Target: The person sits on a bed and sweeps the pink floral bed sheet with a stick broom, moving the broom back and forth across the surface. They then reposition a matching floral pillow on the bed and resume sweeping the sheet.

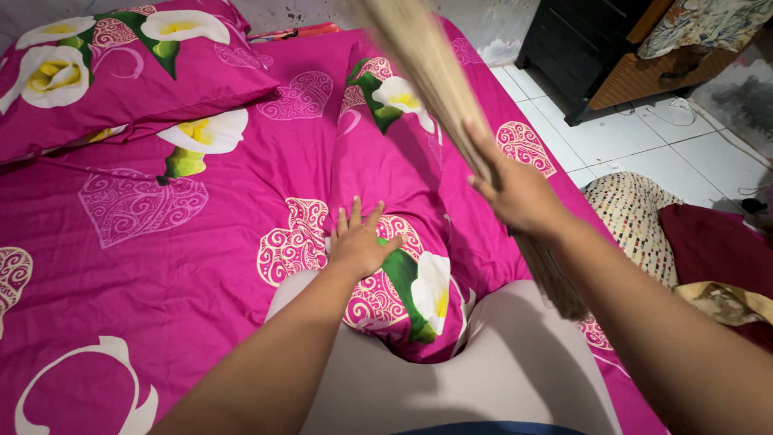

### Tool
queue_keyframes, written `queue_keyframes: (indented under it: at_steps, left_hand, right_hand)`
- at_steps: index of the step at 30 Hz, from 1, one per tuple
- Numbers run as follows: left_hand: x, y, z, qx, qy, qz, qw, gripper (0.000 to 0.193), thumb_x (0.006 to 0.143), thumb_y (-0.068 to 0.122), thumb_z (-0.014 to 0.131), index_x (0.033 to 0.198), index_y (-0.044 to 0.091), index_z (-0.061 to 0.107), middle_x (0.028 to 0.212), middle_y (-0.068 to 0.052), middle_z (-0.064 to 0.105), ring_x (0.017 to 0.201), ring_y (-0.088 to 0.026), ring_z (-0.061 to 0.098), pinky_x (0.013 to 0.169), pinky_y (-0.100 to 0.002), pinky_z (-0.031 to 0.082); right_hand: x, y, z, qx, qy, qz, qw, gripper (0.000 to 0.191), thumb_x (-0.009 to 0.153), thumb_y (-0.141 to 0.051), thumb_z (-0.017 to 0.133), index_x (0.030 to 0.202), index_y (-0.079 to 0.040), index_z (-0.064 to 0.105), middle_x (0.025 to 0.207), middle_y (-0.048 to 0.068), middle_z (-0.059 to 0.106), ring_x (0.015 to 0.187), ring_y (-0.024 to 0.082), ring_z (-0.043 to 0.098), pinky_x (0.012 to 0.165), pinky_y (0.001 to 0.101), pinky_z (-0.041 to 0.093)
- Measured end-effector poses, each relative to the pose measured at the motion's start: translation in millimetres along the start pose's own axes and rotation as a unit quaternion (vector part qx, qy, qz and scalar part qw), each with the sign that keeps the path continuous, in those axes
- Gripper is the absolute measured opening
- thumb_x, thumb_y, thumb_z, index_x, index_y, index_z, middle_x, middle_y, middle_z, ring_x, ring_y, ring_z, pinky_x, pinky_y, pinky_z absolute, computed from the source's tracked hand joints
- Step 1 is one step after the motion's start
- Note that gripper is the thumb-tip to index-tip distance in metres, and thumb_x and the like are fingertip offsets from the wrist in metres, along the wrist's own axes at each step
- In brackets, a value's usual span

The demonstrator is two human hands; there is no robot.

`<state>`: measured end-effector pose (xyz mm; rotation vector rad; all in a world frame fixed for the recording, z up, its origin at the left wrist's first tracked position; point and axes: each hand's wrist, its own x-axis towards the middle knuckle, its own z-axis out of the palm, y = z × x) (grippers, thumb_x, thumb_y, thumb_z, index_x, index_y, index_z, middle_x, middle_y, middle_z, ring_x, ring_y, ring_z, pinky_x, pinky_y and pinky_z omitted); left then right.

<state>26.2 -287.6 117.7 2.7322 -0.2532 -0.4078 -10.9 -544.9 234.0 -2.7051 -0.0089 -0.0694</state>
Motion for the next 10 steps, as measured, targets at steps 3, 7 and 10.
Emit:
queue_keyframes:
  at_steps: [3,7,10]
  left_hand:
    - [2,-9,1,-0.045,-0.015,-0.017,0.999,0.092,0.083,0.067,0.066,0.160,0.035,0.027,0.173,-0.008,0.005,0.158,-0.038,0.007,0.125,-0.050,0.020]
    - [15,-24,5,-0.063,-0.025,0.000,0.998,0.092,0.082,0.066,0.070,0.159,0.032,0.033,0.173,-0.010,0.008,0.158,-0.039,0.011,0.127,-0.047,0.020]
    - [26,-33,15,-0.065,-0.022,0.009,0.998,0.091,0.083,0.064,0.070,0.159,0.030,0.034,0.173,-0.012,0.008,0.158,-0.041,0.011,0.127,-0.046,0.019]
  right_hand:
    - [-3,26,26,-0.118,-0.062,0.006,0.991,0.081,0.101,-0.034,0.062,0.164,-0.052,0.014,0.105,0.026,0.074,0.092,0.036,0.072,0.084,0.0516,0.056]
    - [-5,67,31,-0.108,-0.107,0.105,0.983,0.078,0.100,-0.036,0.061,0.160,-0.054,0.014,0.118,0.022,0.069,0.093,0.033,0.073,0.080,0.0482,0.060]
    - [5,82,16,-0.037,-0.125,0.260,0.957,0.079,0.104,-0.032,0.055,0.166,-0.055,0.011,0.114,0.025,0.075,0.087,0.039,0.076,0.075,0.0500,0.064]
